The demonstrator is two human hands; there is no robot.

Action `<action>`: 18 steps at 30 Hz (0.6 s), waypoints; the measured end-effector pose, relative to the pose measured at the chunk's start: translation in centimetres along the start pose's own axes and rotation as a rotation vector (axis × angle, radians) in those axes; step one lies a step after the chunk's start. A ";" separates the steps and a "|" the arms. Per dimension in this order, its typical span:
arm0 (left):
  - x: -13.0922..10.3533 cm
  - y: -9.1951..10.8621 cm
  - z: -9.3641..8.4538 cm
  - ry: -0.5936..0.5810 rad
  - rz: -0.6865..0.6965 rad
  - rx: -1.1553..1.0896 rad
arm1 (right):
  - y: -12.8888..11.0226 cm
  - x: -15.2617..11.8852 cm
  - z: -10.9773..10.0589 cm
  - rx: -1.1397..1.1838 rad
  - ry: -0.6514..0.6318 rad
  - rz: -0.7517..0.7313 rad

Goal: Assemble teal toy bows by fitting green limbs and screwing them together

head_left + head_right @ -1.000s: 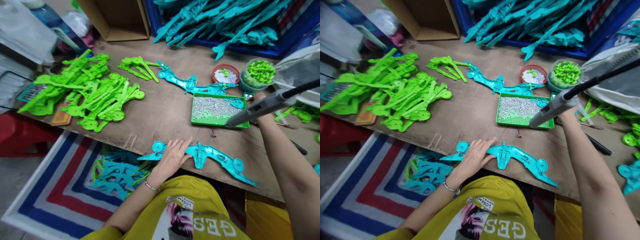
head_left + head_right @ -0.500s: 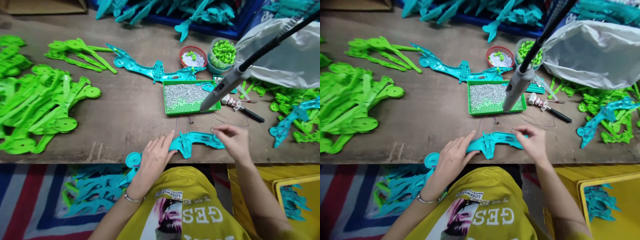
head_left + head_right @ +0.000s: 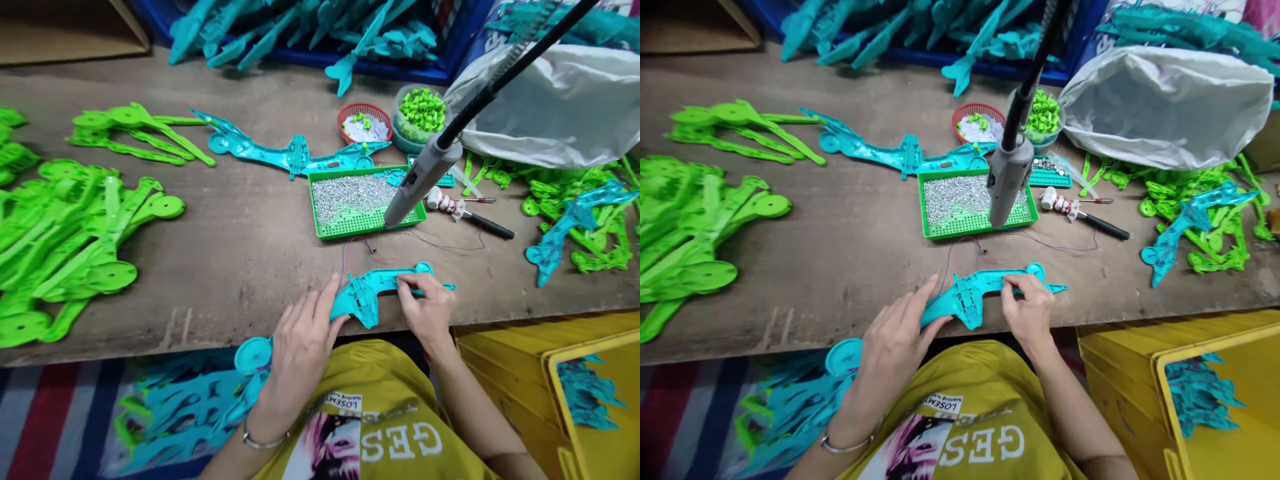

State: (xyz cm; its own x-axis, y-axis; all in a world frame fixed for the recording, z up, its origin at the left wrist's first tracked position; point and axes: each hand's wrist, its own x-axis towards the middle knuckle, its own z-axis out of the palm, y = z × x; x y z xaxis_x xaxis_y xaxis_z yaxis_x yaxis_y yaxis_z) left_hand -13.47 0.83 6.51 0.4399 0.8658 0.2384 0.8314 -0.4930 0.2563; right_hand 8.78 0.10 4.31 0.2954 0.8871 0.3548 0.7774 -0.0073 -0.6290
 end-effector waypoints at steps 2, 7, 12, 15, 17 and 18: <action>0.0 0.3 -0.2 0.014 -0.005 0.004 | -0.1 -0.3 0.1 -0.098 0.035 -0.061; -0.1 0.7 -0.5 0.056 -0.015 -0.010 | -0.1 -0.6 0.3 -0.186 0.064 -0.133; -0.2 0.7 -0.4 0.064 -0.024 -0.026 | 0.1 -0.6 0.3 -0.170 0.059 -0.126; -0.2 0.7 -0.4 0.050 -0.029 -0.028 | 0.0 -0.8 0.2 -0.116 0.024 -0.104; -0.2 0.6 -0.3 0.043 -0.036 -0.032 | -0.2 -0.9 -0.3 -0.068 -0.008 -0.086; -0.2 0.5 -0.3 0.042 -0.041 -0.035 | -0.2 -0.9 -0.6 -0.040 -0.018 -0.076</action>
State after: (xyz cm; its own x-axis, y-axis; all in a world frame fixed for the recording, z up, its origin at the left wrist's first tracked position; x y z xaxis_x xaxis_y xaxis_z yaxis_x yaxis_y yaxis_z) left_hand -13.23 0.34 6.88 0.3910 0.8812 0.2656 0.8355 -0.4609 0.2991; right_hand 8.71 -0.95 4.60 0.2251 0.8938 0.3880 0.8188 0.0423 -0.5725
